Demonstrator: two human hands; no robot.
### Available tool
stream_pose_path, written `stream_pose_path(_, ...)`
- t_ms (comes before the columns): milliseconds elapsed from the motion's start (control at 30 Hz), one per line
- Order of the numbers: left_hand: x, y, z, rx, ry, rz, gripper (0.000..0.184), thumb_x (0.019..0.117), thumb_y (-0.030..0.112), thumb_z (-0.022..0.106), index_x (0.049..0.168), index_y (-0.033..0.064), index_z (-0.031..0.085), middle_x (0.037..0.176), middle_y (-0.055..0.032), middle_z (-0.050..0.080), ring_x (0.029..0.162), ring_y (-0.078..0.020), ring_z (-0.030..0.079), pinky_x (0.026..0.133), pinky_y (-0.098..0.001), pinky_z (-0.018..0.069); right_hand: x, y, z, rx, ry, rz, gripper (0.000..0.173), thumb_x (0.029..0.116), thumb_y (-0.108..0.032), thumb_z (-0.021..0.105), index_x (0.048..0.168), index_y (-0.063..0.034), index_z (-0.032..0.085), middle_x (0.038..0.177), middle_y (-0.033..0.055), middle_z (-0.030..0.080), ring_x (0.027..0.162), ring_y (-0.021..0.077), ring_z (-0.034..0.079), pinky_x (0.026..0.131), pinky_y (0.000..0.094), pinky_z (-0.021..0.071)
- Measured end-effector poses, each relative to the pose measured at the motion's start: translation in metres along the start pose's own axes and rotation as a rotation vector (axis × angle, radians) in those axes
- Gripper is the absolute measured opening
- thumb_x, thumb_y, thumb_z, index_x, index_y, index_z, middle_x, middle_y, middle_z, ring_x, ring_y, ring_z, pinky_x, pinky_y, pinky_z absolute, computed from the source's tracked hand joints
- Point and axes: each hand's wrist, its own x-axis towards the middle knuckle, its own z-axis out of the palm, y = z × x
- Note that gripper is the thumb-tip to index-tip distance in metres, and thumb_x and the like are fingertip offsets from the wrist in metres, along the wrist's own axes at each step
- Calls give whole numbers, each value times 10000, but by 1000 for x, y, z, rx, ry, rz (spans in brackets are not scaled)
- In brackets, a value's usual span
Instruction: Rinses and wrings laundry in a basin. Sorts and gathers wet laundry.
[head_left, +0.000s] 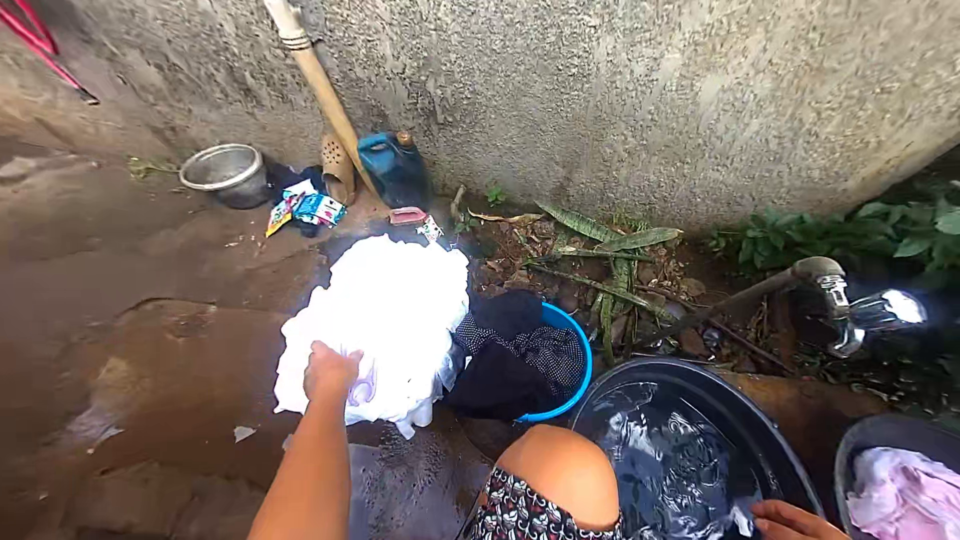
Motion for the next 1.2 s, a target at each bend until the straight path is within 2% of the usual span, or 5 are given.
stream_pose_path(133, 2, -11, -5, 65, 58, 36, 379, 1032, 123, 498, 1375, -31, 543, 1324, -306, 605, 1254, -473, 582, 1018, -660, 446, 11, -3, 11, -16, -27, -7, 374, 1028, -209, 607, 1319, 26, 602, 1231, 216, 660, 1111, 280, 649, 992, 469, 500)
stream_pose_path(433, 8, -31, -3, 112, -126, 121, 471, 992, 242, 649, 1269, -129, 568, 1316, -371, 560, 1259, -503, 550, 1043, -666, 416, 42, -22, 43, -73, -90, -36, 360, 1029, -214, 618, 1305, 17, 620, 1241, 222, 664, 1131, 317, 654, 1012, 501, 501)
stream_pose_path(633, -32, -8, -78, -373, -19, 220, 387, 1065, 227, 527, 1393, 33, 457, 923, -101, 666, 612, -102, 580, 560, -308, 494, 38, -16, 43, -108, -70, -70, 364, 1026, -245, 629, 1301, -8, 642, 1268, 209, 666, 1185, 323, 640, 1055, 517, 475)
stream_pose_path(833, -75, 72, -140, 49, -194, 698, 369, 1054, 229, 576, 1396, 93, 592, 849, -127, 696, 635, -217, 599, 628, -487, 504, 37, 4, 52, -111, -69, -42, 367, 1027, -229, 627, 1299, 18, 636, 1249, 233, 665, 1169, 337, 640, 1057, 526, 464)
stream_pose_path(1200, -94, 248, 16, 890, -615, 768, 212, 1026, 181, 605, 1043, -11, 694, 799, -154, 663, 700, -274, 640, 712, -485, 537, 44, 12, 83, -147, -154, -48, 398, 1034, -290, 614, 1325, -20, 635, 1269, 204, 672, 1195, 337, 643, 1071, 539, 468)
